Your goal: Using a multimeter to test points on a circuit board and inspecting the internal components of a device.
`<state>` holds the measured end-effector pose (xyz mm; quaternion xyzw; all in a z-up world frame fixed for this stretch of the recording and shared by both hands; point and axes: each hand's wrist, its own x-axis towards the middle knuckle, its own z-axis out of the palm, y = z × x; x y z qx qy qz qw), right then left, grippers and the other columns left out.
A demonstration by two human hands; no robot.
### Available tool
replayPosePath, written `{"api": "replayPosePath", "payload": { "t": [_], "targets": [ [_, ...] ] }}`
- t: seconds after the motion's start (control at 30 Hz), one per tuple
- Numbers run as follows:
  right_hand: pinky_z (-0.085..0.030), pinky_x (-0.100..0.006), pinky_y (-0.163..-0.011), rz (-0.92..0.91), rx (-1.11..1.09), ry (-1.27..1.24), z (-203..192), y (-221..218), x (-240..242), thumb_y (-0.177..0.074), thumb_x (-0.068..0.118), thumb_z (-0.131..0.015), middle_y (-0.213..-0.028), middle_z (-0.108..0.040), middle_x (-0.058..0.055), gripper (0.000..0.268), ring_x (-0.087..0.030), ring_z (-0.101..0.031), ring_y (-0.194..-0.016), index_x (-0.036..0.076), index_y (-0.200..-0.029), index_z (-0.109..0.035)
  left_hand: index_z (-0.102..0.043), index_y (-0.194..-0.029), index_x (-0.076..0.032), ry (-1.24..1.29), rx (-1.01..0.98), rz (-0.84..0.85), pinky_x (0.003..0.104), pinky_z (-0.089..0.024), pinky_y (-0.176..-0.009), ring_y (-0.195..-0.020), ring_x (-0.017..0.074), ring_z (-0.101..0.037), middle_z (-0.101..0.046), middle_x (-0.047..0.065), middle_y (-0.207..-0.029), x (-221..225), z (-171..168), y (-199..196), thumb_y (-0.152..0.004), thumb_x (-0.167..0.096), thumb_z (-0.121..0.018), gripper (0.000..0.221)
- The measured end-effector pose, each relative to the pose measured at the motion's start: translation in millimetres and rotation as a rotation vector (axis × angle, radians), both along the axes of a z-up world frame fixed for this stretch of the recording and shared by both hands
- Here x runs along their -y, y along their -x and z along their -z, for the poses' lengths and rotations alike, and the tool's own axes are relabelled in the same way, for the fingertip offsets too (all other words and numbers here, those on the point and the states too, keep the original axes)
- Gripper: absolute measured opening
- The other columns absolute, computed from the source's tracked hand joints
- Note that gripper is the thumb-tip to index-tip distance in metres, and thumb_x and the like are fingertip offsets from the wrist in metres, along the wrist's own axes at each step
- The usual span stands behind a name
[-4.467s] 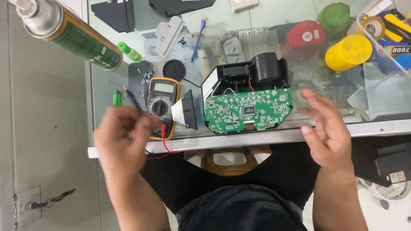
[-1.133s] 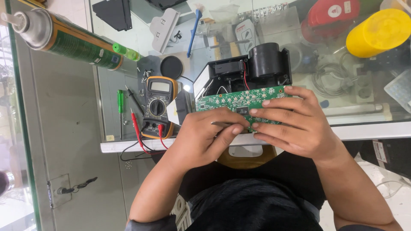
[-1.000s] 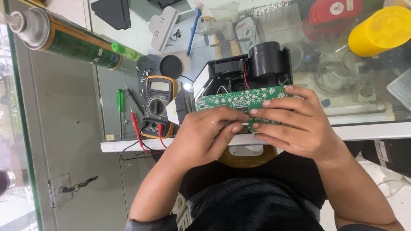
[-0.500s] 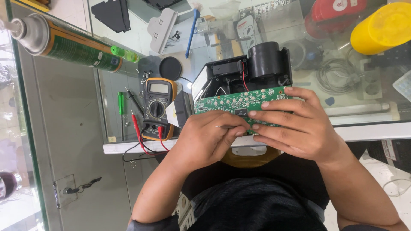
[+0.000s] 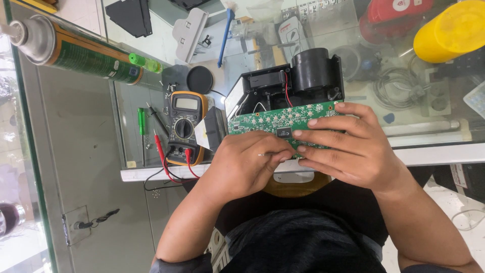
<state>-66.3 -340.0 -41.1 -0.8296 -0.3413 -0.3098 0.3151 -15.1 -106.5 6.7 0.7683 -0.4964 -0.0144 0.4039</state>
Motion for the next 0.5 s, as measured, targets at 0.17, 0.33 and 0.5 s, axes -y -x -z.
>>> {"api": "replayPosePath", "payload": {
  "t": [0.17,0.33,0.5],
  "targets": [
    [-0.04,-0.044,-0.108,0.004,-0.003,-0.006,0.0,-0.2,-0.1,-0.095,0.022,-0.085,-0.115,-0.077,-0.003,0.013,-0.023,-0.067,-0.11,0.012,-0.099,-0.078,-0.062,-0.104,-0.004,-0.017,-0.068,-0.002,0.038,-0.054,-0.069,-0.076,0.0279,-0.067,-0.069,0.005,-0.092,-2.1,1.1,-0.8,-0.109,-0.014,-0.048,0.017],
    [-0.041,-0.045,-0.107,0.004,-0.005,0.003,-0.4,-0.2,0.2,-0.095,0.023,-0.084,-0.115,-0.077,-0.003,0.013,-0.023,-0.067,-0.11,0.013,-0.1,-0.077,-0.062,-0.107,-0.007,-0.031,-0.099,-0.015,0.038,-0.055,-0.07,-0.079,0.0271,-0.071,-0.07,0.003,-0.093,-4.2,4.6,-1.7,-0.11,-0.018,-0.047,0.019],
    [-0.041,-0.045,-0.108,-0.007,0.021,0.012,-0.4,-1.5,0.4,-0.096,0.021,-0.083,-0.115,-0.077,-0.003,0.012,-0.024,-0.067,-0.11,0.013,-0.101,-0.078,-0.065,-0.101,-0.002,0.013,-0.177,-0.06,0.035,-0.056,-0.073,-0.079,0.0259,-0.071,-0.07,0.006,-0.093,-4.4,-2.2,0.3,-0.11,-0.017,-0.045,0.026]
  ]
}}
